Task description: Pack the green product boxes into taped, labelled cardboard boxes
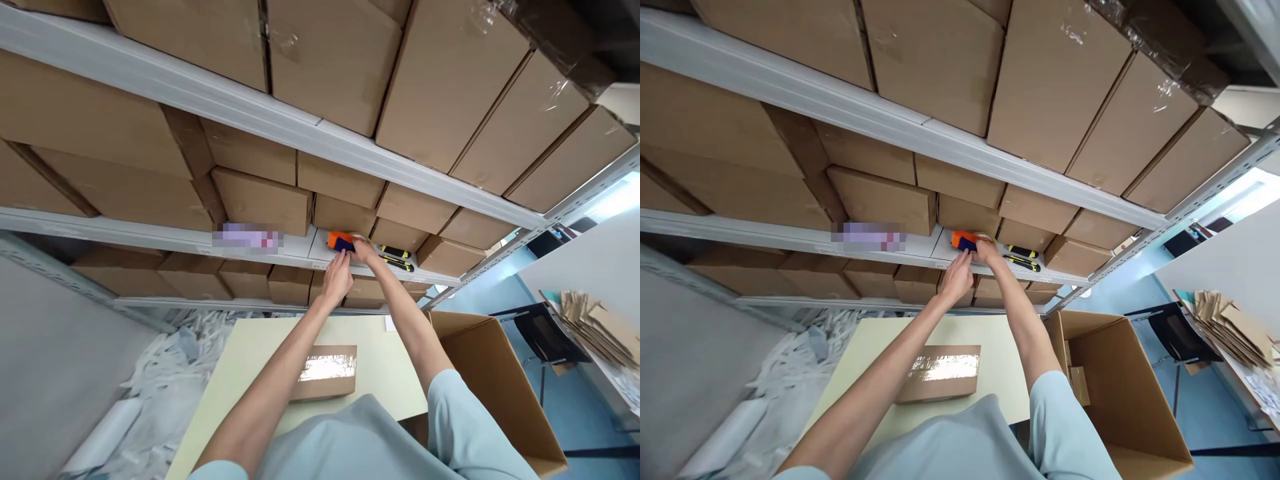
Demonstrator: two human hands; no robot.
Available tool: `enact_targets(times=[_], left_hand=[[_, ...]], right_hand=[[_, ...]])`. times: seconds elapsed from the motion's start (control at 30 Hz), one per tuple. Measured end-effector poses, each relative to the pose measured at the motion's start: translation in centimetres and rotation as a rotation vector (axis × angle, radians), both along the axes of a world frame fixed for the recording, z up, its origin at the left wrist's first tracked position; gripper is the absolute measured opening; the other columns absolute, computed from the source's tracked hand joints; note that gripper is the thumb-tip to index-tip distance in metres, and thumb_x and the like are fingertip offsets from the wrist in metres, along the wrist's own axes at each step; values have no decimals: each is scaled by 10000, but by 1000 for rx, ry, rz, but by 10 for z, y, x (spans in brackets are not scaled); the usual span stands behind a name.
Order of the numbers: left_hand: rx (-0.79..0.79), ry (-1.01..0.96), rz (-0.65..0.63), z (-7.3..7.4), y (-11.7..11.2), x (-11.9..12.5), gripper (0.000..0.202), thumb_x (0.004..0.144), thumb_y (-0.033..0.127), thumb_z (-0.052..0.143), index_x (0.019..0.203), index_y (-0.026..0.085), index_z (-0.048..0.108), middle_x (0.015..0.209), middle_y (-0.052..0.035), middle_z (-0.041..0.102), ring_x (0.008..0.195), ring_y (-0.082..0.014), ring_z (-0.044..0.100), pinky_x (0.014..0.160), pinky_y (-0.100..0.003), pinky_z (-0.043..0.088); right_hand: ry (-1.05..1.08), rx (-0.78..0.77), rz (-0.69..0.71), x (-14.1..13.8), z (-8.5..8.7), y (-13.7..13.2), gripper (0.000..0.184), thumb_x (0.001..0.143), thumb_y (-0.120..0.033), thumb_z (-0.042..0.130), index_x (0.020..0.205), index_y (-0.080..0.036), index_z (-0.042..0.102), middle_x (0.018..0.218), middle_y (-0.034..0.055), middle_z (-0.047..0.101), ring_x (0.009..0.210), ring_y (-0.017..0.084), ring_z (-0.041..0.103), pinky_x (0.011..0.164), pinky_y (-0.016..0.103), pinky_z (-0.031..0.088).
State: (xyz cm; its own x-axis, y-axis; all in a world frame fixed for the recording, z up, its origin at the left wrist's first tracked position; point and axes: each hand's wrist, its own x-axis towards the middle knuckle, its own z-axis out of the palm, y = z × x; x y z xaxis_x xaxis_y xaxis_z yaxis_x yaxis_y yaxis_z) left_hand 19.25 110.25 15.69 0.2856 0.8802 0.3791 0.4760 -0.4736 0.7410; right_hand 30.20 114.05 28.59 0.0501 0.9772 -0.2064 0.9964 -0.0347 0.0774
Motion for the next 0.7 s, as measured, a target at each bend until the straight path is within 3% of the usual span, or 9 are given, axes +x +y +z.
enact_targets(times=[0.13,0.27,0.33,0.4,0.5,0.6,0.7], left_hand=[[23,-80,-6,-26,-23,-14,672,954,134,525,1616,147,636,1674,-199,636,1600,-385,574,1372,-616,431],[-118,-123,9,-71,-74,-50,610,1023,266,534,1612,137,626,1709,-210,597,1623,-385,544,1386,-603,412],[-214,-129,49,-103,-109,-84,601,1048,344,550,1611,147,624,1724,-200,583,1643,-373,518,1407,-580,381],[-347,-110,147,-136,-149,-124,607,1036,382,590,1602,167,628,1710,-191,599,1639,-363,521,1413,-561,368],[-592,-33,300,-174,-204,-175,639,1010,406,625,1598,155,620,1667,-216,630,1585,-379,579,1372,-561,419],[-755,20,351,-191,-236,-191,653,1021,433,619,1609,149,599,1616,-225,666,1517,-375,640,1322,-544,469],[-800,27,288,-193,-242,-171,656,1040,530,633,1582,161,609,1543,-222,705,1502,-385,643,1301,-545,481]], right_hand=[[-6,32,-19,-4,-15,4,480,1070,-229,597,1533,-105,631,1555,201,720,1458,309,673,1270,421,491],[62,159,-17,6,-39,-26,686,1115,-296,528,1723,-6,398,1796,281,436,1691,367,395,1412,506,310],[166,285,-32,15,-67,-70,741,1156,-392,465,1785,-36,300,1858,260,334,1742,377,298,1434,551,265],[283,337,-100,20,-103,-134,738,1184,-455,372,1820,-99,256,1887,211,298,1769,364,249,1441,584,248],[444,214,-298,13,-159,-246,730,1198,-496,263,1834,-138,243,1883,181,331,1772,324,278,1443,564,271],[574,65,-527,-8,-200,-329,757,1202,-526,203,1837,-114,227,1866,201,366,1762,299,324,1440,527,301],[640,-14,-654,-24,-225,-357,761,1208,-531,170,1849,-121,183,1862,186,384,1762,266,334,1427,491,336]])
